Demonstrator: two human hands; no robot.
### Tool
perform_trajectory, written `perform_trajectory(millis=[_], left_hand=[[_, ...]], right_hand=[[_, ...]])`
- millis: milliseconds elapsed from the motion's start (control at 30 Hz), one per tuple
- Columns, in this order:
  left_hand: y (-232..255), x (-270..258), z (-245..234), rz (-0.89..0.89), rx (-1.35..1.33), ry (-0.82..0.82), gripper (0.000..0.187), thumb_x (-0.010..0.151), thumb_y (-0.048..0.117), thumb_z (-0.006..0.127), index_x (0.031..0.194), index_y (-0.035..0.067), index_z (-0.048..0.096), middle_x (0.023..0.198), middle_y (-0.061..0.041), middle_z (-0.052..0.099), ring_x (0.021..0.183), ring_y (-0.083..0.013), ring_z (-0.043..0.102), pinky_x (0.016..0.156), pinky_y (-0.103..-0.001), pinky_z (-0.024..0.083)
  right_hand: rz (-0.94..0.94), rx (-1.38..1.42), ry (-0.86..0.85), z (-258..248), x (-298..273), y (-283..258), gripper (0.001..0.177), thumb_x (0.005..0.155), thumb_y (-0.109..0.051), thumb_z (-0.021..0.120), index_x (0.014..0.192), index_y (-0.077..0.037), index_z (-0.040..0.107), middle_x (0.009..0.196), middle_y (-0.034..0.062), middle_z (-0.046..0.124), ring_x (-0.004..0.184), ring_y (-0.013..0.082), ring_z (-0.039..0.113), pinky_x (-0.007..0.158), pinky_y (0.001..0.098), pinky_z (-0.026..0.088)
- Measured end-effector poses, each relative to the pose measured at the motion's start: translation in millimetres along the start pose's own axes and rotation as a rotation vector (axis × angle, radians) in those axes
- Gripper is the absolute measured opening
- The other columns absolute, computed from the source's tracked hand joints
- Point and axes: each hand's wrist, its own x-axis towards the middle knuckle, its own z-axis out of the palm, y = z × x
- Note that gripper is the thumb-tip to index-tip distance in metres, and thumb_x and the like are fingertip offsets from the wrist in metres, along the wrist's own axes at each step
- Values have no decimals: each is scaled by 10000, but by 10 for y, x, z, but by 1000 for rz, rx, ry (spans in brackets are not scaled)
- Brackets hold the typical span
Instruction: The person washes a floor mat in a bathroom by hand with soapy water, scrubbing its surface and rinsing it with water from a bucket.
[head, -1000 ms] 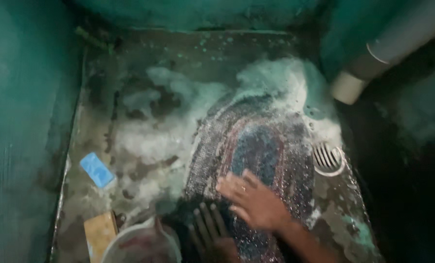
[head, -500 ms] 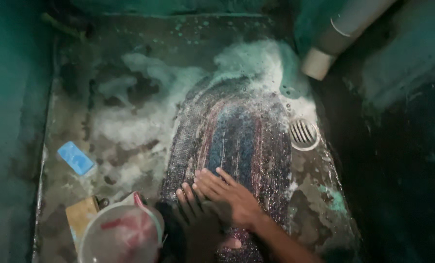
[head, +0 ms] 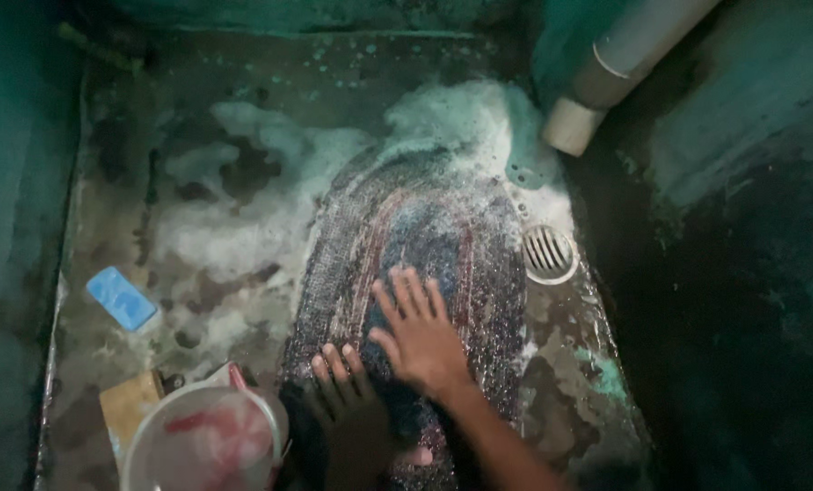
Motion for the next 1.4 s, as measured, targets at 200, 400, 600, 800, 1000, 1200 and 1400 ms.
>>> perform_trajectory(millis=[200,400,600,800,1000,1200,1400], left_hand=[[-23,62,-117,39,-87,46,1659,358,1074,383,1491,-131,252,1552,-395,233,1462,-547,175,1109,-713,124],[90,84,-98,-94,459,-201,977,860,646,485,1551,-15,284,1633,-273,263,1531,-417,242,1208,-602,187],[80,42,16,-74,0,171,1077,816,711,505,1499,-101,316,1571,-329,290,1464,-483,270,1160,-659,158],[82,19,19,-106,159,-49,1129,774,743,520,1513,-78,287,1586,-332,256,1487,-477,222,1166,-666,138],[133,164,-270,-91,-53,21,1491,508,945,502,1513,-115,202,1581,-355,188,1475,-501,178,1159,-663,110],[121,157,-175,-144,64,-136,1489,522,987,494,1517,-88,221,1590,-351,199,1480,-488,190,1148,-677,124],[83,31,43,-85,491,-55,1270,728,848,602,1559,-31,215,1635,-299,204,1547,-461,156,1241,-640,110]], right_hand=[[-340,252,-507,-285,-175,266,645,1050,-512,296,1624,-231,206,1707,77,109,1564,281,67,1236,528,-20],[206,189,-68,-130,188,638,595,1074,-479,312,1626,-256,292,1717,53,222,1594,313,124,1277,559,36],[88,148,-108,-160,-59,-58,665,1058,-472,364,1627,-165,208,1685,204,114,1554,343,78,1224,531,38],[-324,217,-619,-483,-270,93,657,1048,-450,351,1621,-190,158,1711,74,46,1577,259,18,1251,489,-15],[105,171,-430,-337,152,800,642,1034,-495,276,1625,-264,179,1714,-14,115,1584,225,69,1268,507,-20],[373,64,-40,107,204,301,690,1087,-516,197,1635,-100,155,1702,135,107,1579,323,72,1250,526,-23],[-201,155,-281,-235,-264,-140,675,1062,-465,251,1630,-114,153,1709,107,78,1575,306,65,1250,519,2]])
